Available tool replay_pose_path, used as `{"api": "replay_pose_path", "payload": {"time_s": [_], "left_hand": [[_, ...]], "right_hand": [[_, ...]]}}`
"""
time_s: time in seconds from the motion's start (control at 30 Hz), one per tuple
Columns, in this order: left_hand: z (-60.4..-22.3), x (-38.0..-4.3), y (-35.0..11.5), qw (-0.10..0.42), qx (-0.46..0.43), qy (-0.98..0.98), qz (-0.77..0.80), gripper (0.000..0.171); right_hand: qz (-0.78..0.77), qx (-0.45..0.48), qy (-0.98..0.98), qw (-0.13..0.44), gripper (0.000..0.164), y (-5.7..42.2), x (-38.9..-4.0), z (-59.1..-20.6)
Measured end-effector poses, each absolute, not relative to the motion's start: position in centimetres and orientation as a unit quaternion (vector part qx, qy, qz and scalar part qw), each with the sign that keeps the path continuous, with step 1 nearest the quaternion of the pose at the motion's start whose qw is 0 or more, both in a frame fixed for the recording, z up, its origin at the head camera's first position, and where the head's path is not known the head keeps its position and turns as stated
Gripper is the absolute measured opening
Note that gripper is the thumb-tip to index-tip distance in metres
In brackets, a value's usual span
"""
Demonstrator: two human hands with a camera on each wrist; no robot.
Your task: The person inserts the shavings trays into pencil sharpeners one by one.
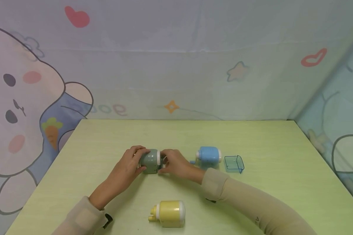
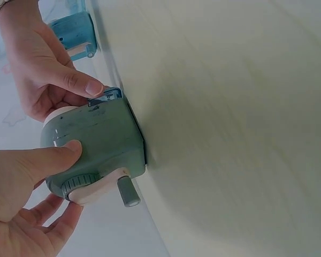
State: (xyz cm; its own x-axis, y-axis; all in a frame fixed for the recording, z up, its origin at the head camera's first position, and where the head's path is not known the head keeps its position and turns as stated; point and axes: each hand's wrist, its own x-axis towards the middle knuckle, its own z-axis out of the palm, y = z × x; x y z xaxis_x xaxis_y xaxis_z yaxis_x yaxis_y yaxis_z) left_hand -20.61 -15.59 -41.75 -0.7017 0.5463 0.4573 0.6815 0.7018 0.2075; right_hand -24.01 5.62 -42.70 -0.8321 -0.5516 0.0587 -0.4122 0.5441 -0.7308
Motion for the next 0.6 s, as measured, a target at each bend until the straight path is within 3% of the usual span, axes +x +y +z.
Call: {"api": "replay_pose_path", "payload": {"time_s": [0.6], "left_hand": [[-41.53, -20.5, -15.46, 0.184, -0.342, -0.906, -0.168, 0.059]], "right_hand": [[-0.395, -0.26, 0.878, 0.072, 0.052, 5.17, -24.38, -42.67]]}}
